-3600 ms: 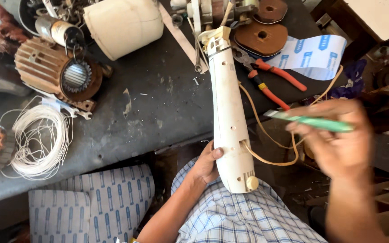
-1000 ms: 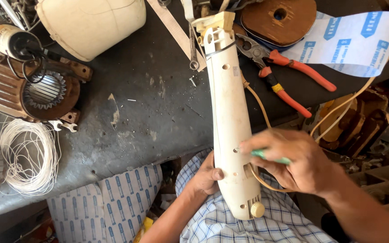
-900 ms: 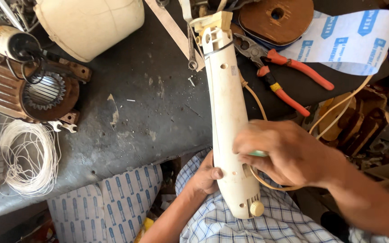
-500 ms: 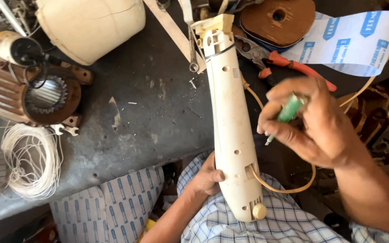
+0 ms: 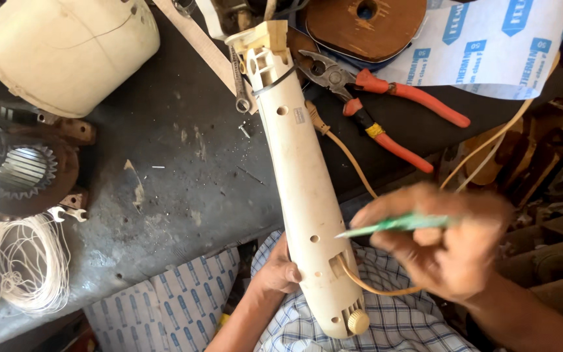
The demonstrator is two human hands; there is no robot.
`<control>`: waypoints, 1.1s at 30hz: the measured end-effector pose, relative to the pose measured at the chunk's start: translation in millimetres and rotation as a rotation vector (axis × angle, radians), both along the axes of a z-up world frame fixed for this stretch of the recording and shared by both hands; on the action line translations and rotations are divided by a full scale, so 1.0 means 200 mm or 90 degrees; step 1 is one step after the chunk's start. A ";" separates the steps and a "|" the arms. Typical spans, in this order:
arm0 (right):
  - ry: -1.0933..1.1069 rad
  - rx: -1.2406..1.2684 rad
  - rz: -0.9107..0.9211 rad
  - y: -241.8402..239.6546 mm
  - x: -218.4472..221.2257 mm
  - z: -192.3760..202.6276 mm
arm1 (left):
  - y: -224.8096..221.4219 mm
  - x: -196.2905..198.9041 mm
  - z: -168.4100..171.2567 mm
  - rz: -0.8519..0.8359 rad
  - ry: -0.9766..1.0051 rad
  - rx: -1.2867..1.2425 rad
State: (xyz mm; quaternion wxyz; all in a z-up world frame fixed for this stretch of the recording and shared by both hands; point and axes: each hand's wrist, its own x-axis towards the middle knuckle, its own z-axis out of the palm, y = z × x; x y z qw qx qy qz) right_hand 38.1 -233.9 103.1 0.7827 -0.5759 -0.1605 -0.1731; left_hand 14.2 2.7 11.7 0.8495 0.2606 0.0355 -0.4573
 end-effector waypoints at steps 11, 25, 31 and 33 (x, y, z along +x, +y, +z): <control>-0.145 -0.278 0.013 0.06 -0.07 -0.04 | 0.01 -0.06 -0.07 0.050 0.021 0.051; -0.115 -0.434 -0.180 0.15 -0.14 0.03 | 0.00 -0.06 -0.08 0.042 -0.014 0.022; -0.028 -0.408 -0.174 0.20 -0.22 0.06 | 0.00 -0.06 -0.08 0.043 -0.025 0.019; -0.023 -0.378 -0.152 0.20 -0.22 0.06 | 0.00 -0.05 -0.08 0.050 -0.025 0.030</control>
